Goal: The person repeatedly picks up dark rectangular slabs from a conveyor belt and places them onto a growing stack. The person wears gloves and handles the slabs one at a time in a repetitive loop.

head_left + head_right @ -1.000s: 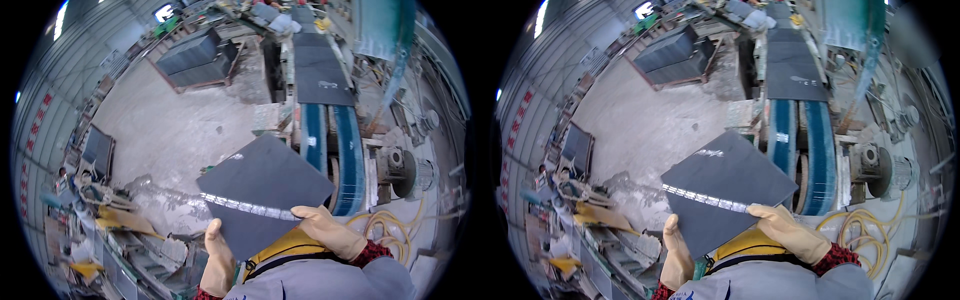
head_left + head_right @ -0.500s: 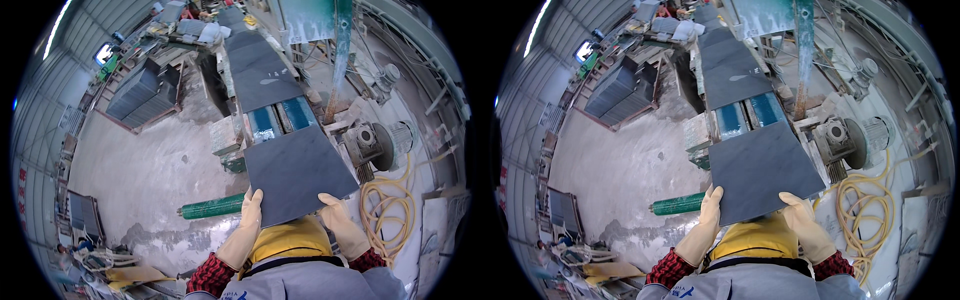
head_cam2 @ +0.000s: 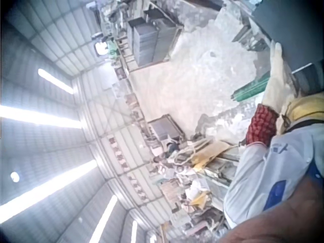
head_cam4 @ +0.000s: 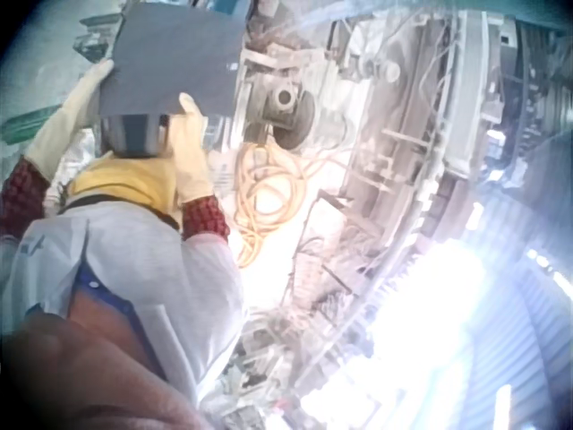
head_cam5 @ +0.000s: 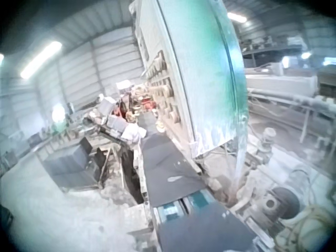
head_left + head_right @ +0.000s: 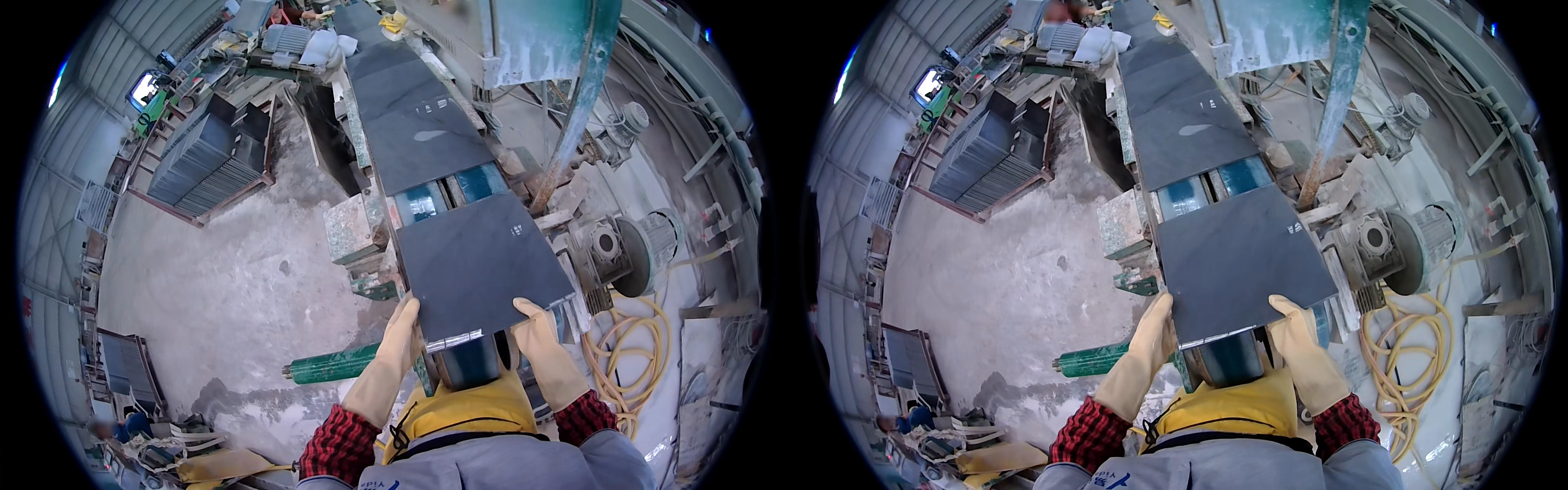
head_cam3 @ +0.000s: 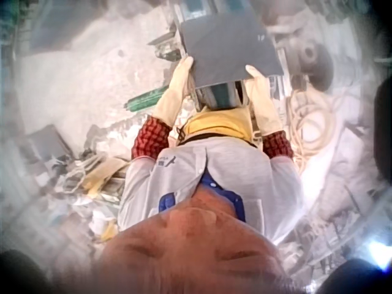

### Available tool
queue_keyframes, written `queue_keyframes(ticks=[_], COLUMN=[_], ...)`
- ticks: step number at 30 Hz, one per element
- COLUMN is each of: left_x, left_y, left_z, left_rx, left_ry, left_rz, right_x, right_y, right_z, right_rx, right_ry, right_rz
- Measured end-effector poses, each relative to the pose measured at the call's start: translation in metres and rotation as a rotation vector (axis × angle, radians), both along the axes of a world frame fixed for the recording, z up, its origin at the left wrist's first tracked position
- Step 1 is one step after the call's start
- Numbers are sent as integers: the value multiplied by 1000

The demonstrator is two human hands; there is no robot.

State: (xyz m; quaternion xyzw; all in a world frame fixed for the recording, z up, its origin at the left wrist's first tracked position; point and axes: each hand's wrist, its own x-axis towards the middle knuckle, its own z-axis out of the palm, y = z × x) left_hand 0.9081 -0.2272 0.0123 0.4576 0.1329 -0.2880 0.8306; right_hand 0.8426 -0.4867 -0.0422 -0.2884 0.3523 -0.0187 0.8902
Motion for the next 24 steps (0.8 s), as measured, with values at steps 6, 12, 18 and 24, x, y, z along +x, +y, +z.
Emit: queue_keyframes(ticks=[6,12,18,24], left_x=[-16,20,38,53], left_y=[11,6,4,2], left_z=[19,-5,-14,-16], left_rx=[233,270,303,315], left_ry=[279,206,228,234], left_rz=[-238,-142,-86,-25], right_x=[45,79,97,112], right_y=[-4,6,9,11], right_z=[-8,0,-8,-24], right_rx=[122,108,113,131], right_ry=[-89,-104,-122,-119], right_rz=[-76,-104,-98,-62])
